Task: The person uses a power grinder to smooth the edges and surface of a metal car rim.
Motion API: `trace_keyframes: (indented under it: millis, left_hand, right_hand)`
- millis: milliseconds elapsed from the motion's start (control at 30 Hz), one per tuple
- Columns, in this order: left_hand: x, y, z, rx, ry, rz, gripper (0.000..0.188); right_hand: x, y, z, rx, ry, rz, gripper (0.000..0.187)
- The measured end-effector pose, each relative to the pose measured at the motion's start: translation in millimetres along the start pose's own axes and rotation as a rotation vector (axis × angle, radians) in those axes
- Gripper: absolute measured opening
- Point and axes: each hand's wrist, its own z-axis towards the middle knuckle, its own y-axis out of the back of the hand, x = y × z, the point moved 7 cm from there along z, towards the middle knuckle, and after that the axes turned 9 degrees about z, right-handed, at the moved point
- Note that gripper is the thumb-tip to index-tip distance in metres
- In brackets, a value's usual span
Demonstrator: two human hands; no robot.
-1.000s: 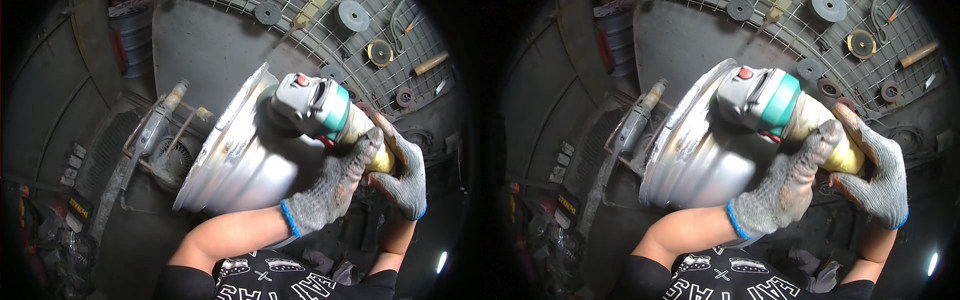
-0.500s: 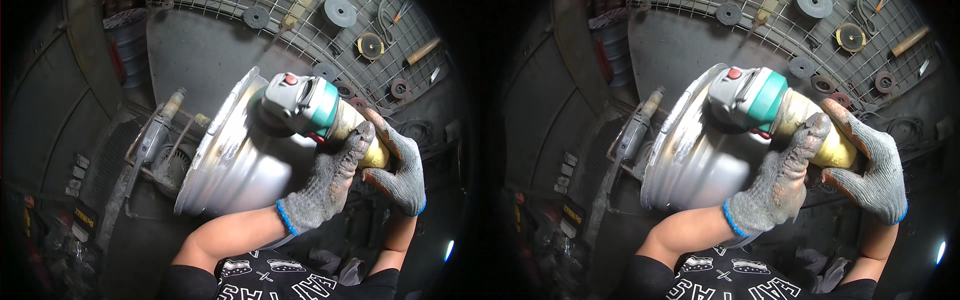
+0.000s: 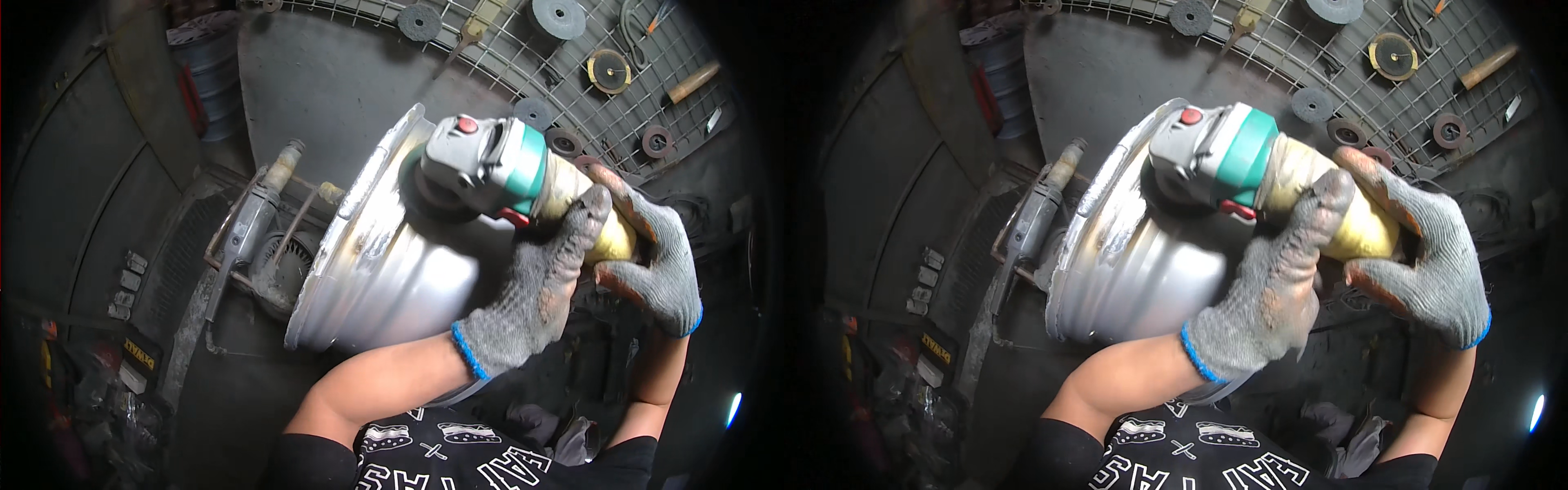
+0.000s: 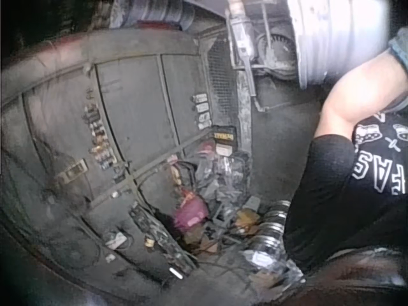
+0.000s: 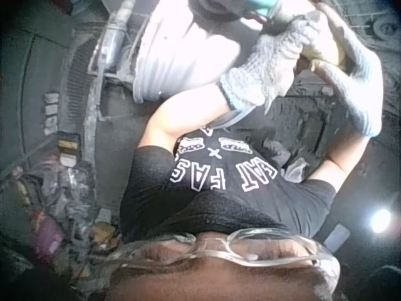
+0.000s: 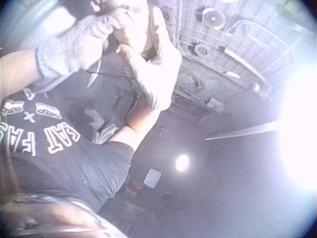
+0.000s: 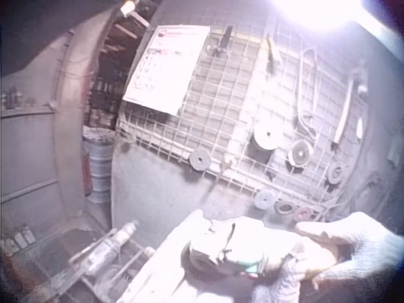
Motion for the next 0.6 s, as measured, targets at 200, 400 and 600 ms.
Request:
trace_keyframes:
  millis: [200,400,600]
  left_hand:
    - [3.6,-1.4,6.7,0.009,0.066,-0.088,0.073]
    - [10.4,3.0,11.2,0.018,0.103,-0.122,0.071]
    - [-2.5,-0.6,-7.7,0.039,-0.020,0.012,0.069]
  right_hand:
    - [3.0,5.1,1.9,-0.047,0.005,-0.078,0.076]
    - [-2.8,0.5,9.0,-0.023,-0.001,-0.031,0.077]
    - [1.2,7.2,-5.0,-0.006,0.165,-0.099,0.077]
